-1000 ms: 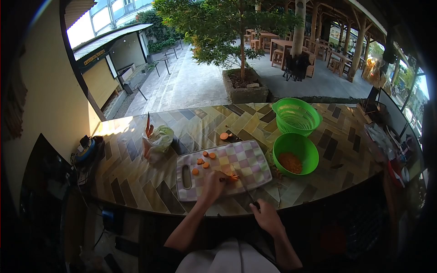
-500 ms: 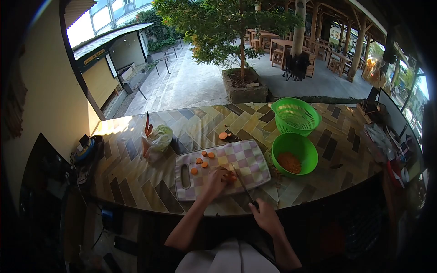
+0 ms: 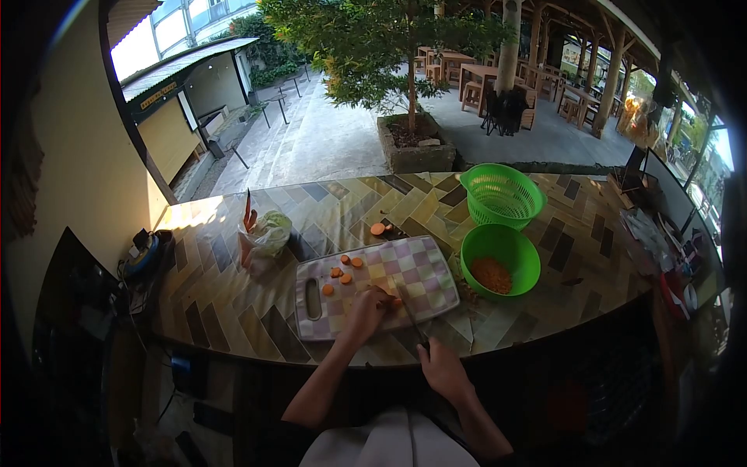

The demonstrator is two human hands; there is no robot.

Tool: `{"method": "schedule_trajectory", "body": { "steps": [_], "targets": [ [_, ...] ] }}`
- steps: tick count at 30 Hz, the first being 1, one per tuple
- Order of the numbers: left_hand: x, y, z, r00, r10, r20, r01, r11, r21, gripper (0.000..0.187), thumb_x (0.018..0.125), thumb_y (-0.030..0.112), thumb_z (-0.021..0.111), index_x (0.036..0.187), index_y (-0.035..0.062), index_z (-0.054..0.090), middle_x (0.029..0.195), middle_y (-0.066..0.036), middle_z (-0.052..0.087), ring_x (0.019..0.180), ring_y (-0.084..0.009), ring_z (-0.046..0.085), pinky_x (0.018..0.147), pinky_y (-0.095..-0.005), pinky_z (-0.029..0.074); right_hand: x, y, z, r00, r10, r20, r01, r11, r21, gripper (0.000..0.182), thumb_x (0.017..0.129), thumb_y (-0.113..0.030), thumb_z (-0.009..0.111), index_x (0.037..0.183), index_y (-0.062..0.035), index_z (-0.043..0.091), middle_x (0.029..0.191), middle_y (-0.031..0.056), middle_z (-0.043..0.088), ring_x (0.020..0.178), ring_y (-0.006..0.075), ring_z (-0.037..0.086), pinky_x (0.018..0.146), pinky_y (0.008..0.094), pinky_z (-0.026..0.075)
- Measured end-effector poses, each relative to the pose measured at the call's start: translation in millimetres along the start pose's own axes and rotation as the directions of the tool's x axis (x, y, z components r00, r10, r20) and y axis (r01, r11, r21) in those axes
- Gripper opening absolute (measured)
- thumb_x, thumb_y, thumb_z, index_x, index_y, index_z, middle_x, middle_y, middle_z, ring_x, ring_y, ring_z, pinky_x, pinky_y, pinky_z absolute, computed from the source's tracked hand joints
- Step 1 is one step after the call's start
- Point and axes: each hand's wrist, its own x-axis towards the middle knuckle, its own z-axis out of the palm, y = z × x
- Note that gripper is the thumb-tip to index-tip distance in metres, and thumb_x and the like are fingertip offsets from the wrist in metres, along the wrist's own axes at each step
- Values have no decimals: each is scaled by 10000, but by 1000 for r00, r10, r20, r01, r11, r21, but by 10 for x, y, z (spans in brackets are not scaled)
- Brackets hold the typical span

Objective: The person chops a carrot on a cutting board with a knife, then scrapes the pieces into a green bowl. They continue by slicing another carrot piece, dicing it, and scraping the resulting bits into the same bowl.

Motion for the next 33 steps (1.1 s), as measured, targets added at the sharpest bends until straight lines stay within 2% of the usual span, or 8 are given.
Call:
{"method": "schedule_trajectory", "body": {
  "steps": [4,10,13,17,20,22,25,33],
  "targets": [
    [-27,11,31,998,-45,-51,43,998,-39,203,764,-29,642,933,-7,752,941,-208,704,839,-366,681,768,-382,521,35,-24,27,1000,-2,-6,2,1000,-11,350,1005,-273,515,974,74,551,861,324,628,872,497,606,747,539,457],
    [-26,57,4,998,-51,-32,50,997,-59,183,755,-36,630,894,-15,747,896,-210,698,858,-374,680,783,-401,520,54,-22,102,999,-22,-31,21,999,-29,337,1000,-263,518,972,71,555,859,321,628,873,496,605,752,544,455],
    [-39,64,18,999,-16,-35,16,1000,2,160,776,-25,632,887,-14,746,925,-198,705,883,-367,680,799,-406,517,49,11,92,999,-15,-32,14,1000,-18,338,1001,-262,517,976,73,552,854,320,627,869,496,605,750,547,454],
    [-107,48,134,991,-54,-123,61,996,60,133,801,2,648,886,-14,750,916,-168,703,925,-345,658,805,-397,503,6,-28,33,999,-30,-46,29,999,-25,352,1014,-272,485,936,66,543,799,301,640,813,486,628,720,561,474],
    [-138,113,176,978,-20,-207,43,993,108,120,815,40,669,884,0,758,889,-145,701,923,-323,648,798,-383,502,-46,-68,30,999,31,10,-31,999,8,348,1019,-280,491,946,59,521,830,320,622,843,495,606,723,556,446],
    [-142,132,208,969,-32,-245,67,988,136,118,816,70,680,877,23,769,864,-128,710,903,-305,661,788,-370,511,-60,-27,93,1000,15,-10,-15,1000,-18,347,1024,-284,482,939,51,510,810,315,622,822,495,609,710,559,447],
    [-146,111,177,966,24,-256,16,988,152,114,839,77,686,869,-11,751,881,-139,688,898,-319,626,780,-388,492,-69,-28,114,1000,15,3,-15,999,-44,341,1029,-284,471,944,46,498,786,307,624,794,496,612,695,560,451],
    [-157,141,187,963,1,-270,25,995,94,101,819,49,685,873,-4,752,890,-142,691,895,-327,632,792,-391,496,-44,-126,86,996,61,70,-54,994,-98,322,1033,-261,454,956,50,484,790,323,625,806,509,613,707,580,458]
  ]
}}
